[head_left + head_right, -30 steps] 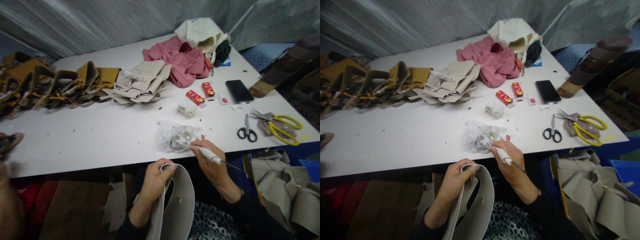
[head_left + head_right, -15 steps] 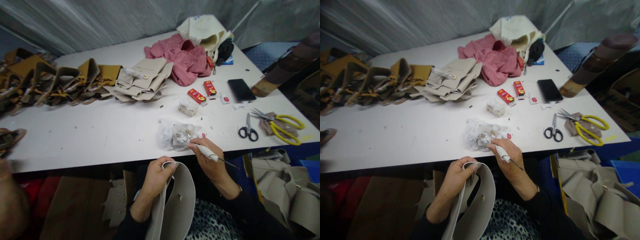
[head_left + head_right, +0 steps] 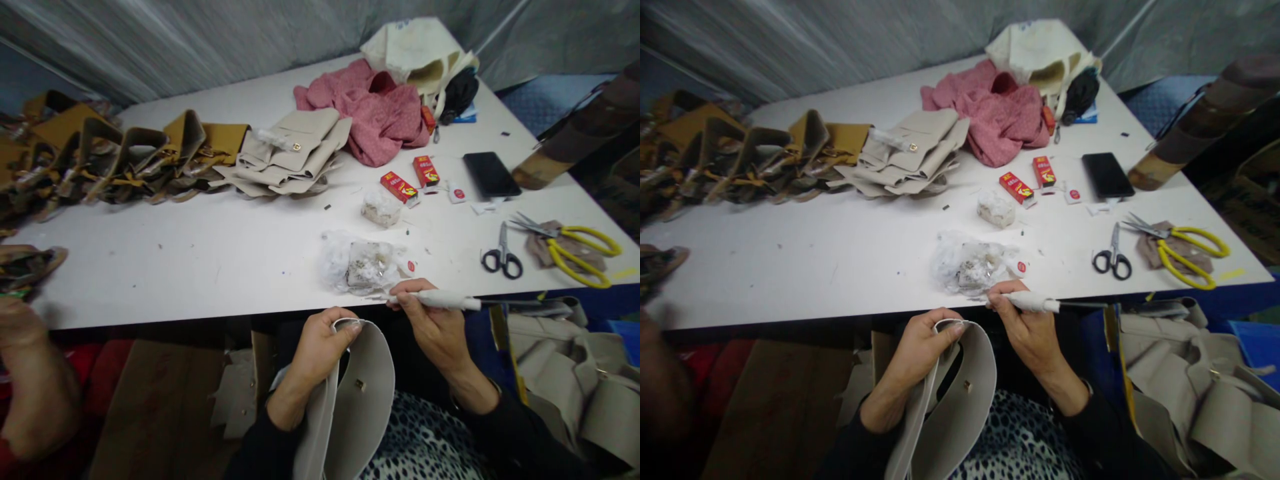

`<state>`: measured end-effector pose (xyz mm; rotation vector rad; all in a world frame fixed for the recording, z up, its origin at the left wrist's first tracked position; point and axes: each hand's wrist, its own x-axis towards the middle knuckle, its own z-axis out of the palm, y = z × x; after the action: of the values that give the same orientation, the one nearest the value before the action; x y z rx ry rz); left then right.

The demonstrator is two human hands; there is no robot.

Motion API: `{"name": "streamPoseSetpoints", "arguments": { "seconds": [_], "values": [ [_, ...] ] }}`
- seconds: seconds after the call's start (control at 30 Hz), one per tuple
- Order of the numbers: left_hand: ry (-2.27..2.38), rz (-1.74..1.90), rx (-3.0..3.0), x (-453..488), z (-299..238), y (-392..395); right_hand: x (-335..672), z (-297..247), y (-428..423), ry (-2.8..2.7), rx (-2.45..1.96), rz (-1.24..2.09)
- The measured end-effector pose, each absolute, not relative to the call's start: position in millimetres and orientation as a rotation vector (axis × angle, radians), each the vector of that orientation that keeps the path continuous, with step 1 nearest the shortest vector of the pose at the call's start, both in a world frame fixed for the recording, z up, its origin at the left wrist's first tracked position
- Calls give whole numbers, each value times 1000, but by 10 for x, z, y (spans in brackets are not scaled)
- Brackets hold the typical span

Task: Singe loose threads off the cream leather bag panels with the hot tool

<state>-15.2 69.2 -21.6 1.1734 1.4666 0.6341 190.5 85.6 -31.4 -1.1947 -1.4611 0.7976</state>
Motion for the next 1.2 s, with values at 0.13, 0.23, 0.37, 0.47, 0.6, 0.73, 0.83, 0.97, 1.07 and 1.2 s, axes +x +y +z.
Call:
{"name": "streamPoseSetpoints", "arguments": {
  "seconds": [0.13,0.23,0.37,0.47,0.6,0.73,0.83,0.97,1.07,1.2],
  "values": [
    [1469,620,1201,-139,-213,677,1856,-319,783,-1320,-1132,1181],
    [1450,615,1215,-126,-195,665,1832,-384,752,-1287,-1132,1254],
    [1444,616,1239,-109,-163,664,1839,-462,725,-1314,-1173,1260],
    [1436,617,1249,-101,-164,663,1864,-472,724,-1393,-1195,1231],
    [1402,614,1251,-97,-200,650,1908,-421,764,-1560,-1147,1162],
    [1383,605,1251,-97,-236,644,1941,-371,817,-1670,-1094,1153],
    [1375,612,1212,-111,-243,658,1930,-421,778,-1649,-1049,1186],
    [1384,658,1080,-129,-220,685,1826,-605,579,-1425,-1032,1176],
    [1390,664,1043,-128,-203,691,1737,-688,462,-1266,-1076,1146],
    [1425,670,1011,-155,-207,688,1744,-608,542,-1101,-1155,989]
  ]
}}
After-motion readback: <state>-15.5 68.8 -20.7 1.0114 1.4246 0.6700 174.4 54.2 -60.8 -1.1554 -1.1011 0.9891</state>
